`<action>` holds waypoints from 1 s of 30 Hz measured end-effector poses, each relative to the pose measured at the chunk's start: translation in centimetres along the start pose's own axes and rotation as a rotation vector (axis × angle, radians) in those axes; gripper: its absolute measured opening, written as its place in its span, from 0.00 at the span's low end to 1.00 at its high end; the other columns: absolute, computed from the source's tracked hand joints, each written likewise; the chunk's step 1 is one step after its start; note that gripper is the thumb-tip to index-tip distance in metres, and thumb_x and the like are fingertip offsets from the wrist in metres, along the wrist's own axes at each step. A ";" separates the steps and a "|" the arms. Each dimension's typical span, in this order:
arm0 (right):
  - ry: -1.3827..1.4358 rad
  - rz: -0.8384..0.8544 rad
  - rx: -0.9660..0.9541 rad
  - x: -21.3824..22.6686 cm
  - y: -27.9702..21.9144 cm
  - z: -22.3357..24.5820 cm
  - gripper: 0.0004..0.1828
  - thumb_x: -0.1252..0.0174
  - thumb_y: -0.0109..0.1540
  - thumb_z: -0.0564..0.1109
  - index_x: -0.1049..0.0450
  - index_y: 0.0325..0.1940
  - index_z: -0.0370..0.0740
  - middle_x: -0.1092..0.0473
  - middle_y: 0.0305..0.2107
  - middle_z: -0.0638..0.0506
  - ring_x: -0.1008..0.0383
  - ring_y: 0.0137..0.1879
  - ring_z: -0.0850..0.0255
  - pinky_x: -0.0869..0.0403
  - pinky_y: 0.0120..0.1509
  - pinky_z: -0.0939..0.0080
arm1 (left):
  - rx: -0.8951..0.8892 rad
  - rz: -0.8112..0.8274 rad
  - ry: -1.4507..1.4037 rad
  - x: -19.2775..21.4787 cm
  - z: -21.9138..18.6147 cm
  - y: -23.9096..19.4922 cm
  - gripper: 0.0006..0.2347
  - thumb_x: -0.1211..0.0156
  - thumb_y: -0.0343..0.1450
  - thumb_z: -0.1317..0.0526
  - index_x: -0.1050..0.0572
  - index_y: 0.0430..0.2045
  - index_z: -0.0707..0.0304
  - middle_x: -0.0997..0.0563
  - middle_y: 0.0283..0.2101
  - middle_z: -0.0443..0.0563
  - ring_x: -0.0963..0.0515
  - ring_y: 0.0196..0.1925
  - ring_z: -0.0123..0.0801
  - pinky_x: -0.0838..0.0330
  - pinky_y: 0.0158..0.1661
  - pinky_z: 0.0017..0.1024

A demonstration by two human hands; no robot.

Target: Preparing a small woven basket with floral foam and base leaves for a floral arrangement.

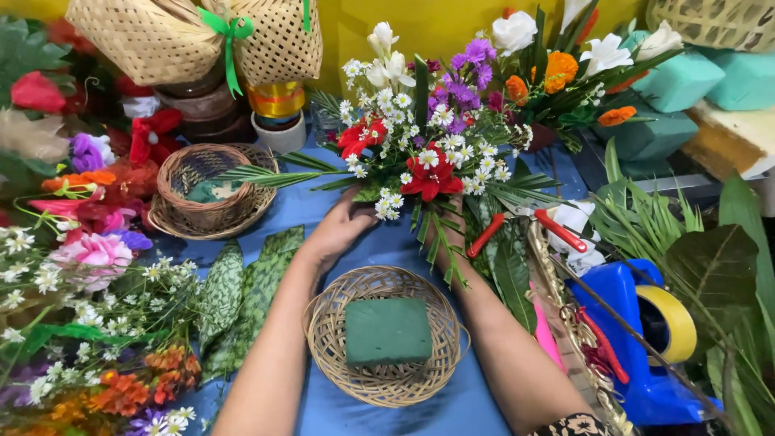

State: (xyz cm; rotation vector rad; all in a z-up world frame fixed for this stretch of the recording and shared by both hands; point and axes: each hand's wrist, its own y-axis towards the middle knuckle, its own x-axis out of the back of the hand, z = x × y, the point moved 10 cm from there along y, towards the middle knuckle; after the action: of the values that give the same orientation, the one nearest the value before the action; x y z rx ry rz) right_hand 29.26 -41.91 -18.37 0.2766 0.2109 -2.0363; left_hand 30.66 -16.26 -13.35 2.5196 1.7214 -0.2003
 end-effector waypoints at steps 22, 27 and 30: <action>-0.472 0.297 0.270 -3.6 -12.3 10.6 0.32 0.49 0.70 0.42 0.49 0.78 0.34 0.32 0.62 0.34 0.28 0.65 0.43 0.27 0.66 0.44 | 0.152 0.145 -0.032 0.2 -1.8 -11.3 0.19 0.49 0.76 0.50 0.22 0.54 0.62 0.17 0.51 0.64 0.20 0.56 0.44 0.26 0.58 0.44; -0.179 0.304 0.092 -0.6 -12.5 7.2 0.39 0.44 0.68 0.44 0.54 0.78 0.28 0.32 0.60 0.33 0.28 0.61 0.50 0.29 0.68 0.45 | 0.039 0.286 -0.042 -1.2 -3.8 -13.3 0.23 0.45 0.73 0.53 0.29 0.61 0.69 0.24 0.61 0.67 0.28 0.65 0.53 0.38 0.65 0.50; -0.131 0.301 0.099 1.1 -11.1 4.6 0.31 0.43 0.67 0.42 0.41 0.74 0.36 0.28 0.54 0.38 0.25 0.58 0.55 0.27 0.67 0.51 | -0.011 0.291 -0.055 -1.5 -4.5 -14.2 0.24 0.41 0.70 0.59 0.30 0.62 0.69 0.24 0.61 0.62 0.30 0.66 0.46 0.38 0.65 0.47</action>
State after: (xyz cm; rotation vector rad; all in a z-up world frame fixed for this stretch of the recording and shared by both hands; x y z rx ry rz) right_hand 18.41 -38.91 -13.91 0.2208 -0.0141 -1.7609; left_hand 17.17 -11.79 -8.57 2.6881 1.3119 -0.2347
